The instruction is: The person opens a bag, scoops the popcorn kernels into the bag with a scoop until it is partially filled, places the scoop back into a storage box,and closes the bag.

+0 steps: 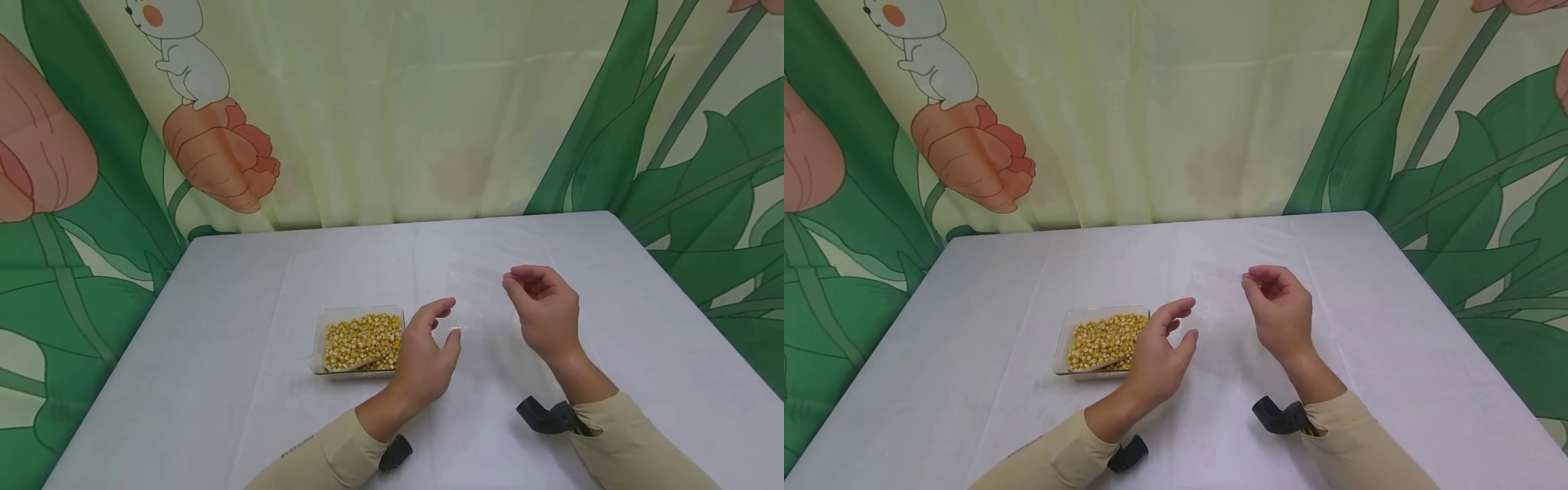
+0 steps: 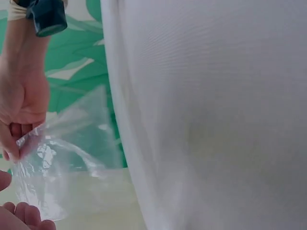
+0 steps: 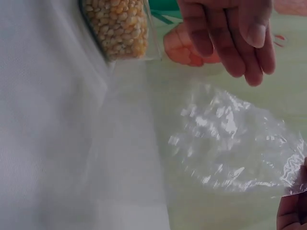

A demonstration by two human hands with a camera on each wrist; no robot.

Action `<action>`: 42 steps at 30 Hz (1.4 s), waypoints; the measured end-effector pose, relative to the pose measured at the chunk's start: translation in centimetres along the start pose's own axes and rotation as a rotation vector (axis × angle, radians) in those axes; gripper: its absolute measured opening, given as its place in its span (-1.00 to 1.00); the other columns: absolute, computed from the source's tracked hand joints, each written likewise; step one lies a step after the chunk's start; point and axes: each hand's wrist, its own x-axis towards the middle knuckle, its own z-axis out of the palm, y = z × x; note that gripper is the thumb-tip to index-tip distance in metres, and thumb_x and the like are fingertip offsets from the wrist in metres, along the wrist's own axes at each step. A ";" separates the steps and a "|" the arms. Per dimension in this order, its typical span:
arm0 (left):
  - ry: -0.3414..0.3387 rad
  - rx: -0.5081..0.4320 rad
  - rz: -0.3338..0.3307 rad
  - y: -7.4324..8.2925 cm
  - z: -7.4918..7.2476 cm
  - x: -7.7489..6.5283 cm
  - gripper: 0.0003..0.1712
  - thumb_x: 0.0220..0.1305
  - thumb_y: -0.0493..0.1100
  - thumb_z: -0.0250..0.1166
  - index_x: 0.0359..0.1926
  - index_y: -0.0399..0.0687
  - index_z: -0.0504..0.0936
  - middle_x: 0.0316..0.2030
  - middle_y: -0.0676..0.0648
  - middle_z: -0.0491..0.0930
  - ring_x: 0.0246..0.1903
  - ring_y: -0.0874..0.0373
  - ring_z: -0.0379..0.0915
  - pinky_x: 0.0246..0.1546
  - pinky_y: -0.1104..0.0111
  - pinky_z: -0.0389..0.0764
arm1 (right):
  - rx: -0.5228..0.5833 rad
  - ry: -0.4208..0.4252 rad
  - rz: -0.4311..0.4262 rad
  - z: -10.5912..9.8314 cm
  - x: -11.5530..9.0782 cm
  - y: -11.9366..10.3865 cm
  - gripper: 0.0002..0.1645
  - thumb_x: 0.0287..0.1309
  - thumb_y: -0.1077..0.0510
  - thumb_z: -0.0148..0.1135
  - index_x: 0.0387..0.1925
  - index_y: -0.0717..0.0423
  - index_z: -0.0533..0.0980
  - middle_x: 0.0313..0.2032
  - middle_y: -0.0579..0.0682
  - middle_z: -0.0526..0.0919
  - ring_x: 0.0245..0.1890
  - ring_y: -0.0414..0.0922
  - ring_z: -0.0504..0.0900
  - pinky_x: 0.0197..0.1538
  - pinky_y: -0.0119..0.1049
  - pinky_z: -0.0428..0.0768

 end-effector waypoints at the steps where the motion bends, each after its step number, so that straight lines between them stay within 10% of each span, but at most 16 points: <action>1: 0.000 -0.004 -0.004 0.1 -0.1 0.0 -0.59 0.31 -0.44 0.25 0.17 -0.31 0.52 0.12 -0.15 0.57 0.11 0.02 0.50 0.13 0.10 0.51 | -0.001 0.000 -0.014 0.0 -0.1 -0.3 -0.82 0.22 0.40 0.32 -0.15 0.40 0.57 -0.28 -0.03 0.70 -0.31 -0.32 0.62 -0.28 -0.58 0.56; 10: -0.014 -0.070 -0.016 1.0 -0.7 0.6 -0.69 0.41 -0.24 0.27 0.10 -0.29 0.58 -0.01 -0.11 0.63 -0.01 0.08 0.55 0.05 0.24 0.57 | 0.092 -0.045 -0.124 0.5 -1.1 -1.9 -0.83 0.09 0.54 0.33 -0.24 0.46 0.56 -0.34 -0.12 0.67 -0.30 -0.28 0.62 -0.19 -0.55 0.57; 22: -0.063 -0.178 -0.259 1.7 -1.7 1.6 -0.57 0.54 0.04 0.08 -0.07 -0.25 0.67 -0.21 -0.03 0.68 -0.17 0.15 0.61 -0.11 0.29 0.62 | 0.161 -0.133 -0.317 1.1 -2.1 -2.9 -0.68 -0.12 0.69 0.32 -0.29 0.42 0.56 -0.39 0.16 0.64 -0.33 -0.26 0.58 -0.17 -0.55 0.55; 30: -0.080 -0.338 -0.412 1.7 -1.9 2.1 -0.64 0.53 -0.11 0.08 -0.12 -0.35 0.65 -0.25 -0.13 0.69 -0.25 0.12 0.63 -0.13 0.30 0.65 | 0.140 -0.191 -0.316 1.0 -2.5 -3.0 -0.65 -0.12 0.67 0.33 -0.27 0.37 0.58 -0.37 0.13 0.65 -0.32 -0.26 0.58 -0.18 -0.55 0.55; 42: -0.097 -0.309 -0.381 1.8 -2.1 1.8 -0.74 0.48 -0.11 0.18 -0.17 -0.24 0.65 -0.25 -0.11 0.68 -0.25 0.15 0.61 -0.13 0.31 0.64 | 0.093 -0.283 -0.203 0.9 -2.4 -3.5 -0.65 0.00 0.54 0.39 -0.13 0.36 0.56 -0.25 0.06 0.68 -0.25 -0.26 0.63 -0.15 -0.52 0.58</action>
